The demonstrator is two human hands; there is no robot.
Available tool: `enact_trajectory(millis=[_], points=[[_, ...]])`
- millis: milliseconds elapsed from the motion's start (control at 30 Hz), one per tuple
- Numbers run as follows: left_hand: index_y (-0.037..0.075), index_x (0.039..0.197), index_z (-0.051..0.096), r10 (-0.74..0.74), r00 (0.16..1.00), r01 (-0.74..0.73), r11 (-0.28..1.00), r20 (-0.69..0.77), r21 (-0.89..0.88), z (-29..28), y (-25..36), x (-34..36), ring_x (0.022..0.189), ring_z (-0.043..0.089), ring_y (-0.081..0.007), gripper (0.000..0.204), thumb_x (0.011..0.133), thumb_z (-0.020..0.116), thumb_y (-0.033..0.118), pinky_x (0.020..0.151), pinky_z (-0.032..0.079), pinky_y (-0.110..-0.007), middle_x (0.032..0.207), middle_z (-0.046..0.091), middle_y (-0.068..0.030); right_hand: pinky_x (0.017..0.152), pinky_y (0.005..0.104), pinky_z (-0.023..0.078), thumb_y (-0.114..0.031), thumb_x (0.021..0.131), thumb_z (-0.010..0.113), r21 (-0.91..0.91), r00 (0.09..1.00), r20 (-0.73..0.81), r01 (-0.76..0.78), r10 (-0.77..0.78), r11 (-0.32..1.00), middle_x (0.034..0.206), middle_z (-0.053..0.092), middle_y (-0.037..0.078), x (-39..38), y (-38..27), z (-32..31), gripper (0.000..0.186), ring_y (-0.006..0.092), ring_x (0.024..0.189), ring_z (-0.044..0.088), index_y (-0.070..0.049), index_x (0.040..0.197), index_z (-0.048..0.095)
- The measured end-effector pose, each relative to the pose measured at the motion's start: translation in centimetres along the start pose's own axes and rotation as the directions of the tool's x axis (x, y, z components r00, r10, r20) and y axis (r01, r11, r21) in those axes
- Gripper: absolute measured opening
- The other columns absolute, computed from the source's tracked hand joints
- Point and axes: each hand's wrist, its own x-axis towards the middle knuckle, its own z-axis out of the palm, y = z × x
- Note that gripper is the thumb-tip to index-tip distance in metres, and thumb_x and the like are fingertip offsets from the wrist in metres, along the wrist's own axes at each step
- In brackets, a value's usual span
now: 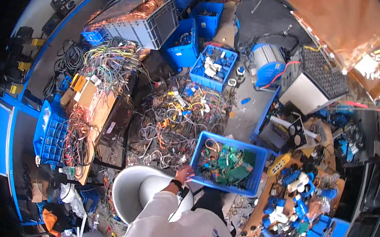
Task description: The person uses a screwdriver to unscrew and open a black electrical plug, then places it into a blue plastic pipe fitting. They subsequently pick up a black electrical box and use the screwdriver to manipulate its internal components.
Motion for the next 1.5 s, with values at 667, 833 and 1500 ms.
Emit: enact_trajectory(millis=[667,833,1500], points=[[0.004,0.118,0.061,-0.031,0.999,0.049,0.688,-0.037,0.724,-10.4,-8.8,-14.0,0.079,0.069,-0.0206,0.042,0.081,0.068,0.023,0.064,0.057,-0.037,0.092,0.069,-0.0075,0.040,0.0214,0.036,-0.023,0.094,0.059,0.307,0.997,-0.051,-0.042,0.061,0.951,0.079,0.066,0.007,-10.9,9.6,-7.2,0.022,0.0074,0.046,0.048,-0.003,0.102,0.056],[0.005,0.115,0.063,-0.025,0.999,0.033,0.643,-0.023,0.765,-11.1,-10.5,-14.4,0.078,0.069,-0.0196,0.040,0.081,0.068,0.025,0.061,0.057,-0.035,0.092,0.070,-0.0074,0.041,0.0218,0.037,-0.020,0.093,0.058,0.296,0.996,-0.050,-0.059,0.077,0.953,0.079,0.065,0.006,-11.7,10.4,-8.6,0.022,0.0080,0.048,0.049,-0.002,0.105,0.055],[0.007,0.097,0.072,0.105,0.994,-0.028,0.479,-0.025,0.877,-12.3,-11.4,-16.8,0.070,0.069,-0.0151,0.026,0.082,0.067,0.028,0.053,0.055,-0.031,0.081,0.070,-0.0046,0.038,0.0228,0.039,-0.025,0.093,0.060,0.300,0.997,0.015,-0.079,0.078,0.951,0.079,0.067,0.008,-12.0,13.6,-11.0,0.024,0.0087,0.045,0.050,-0.004,0.102,0.055]])
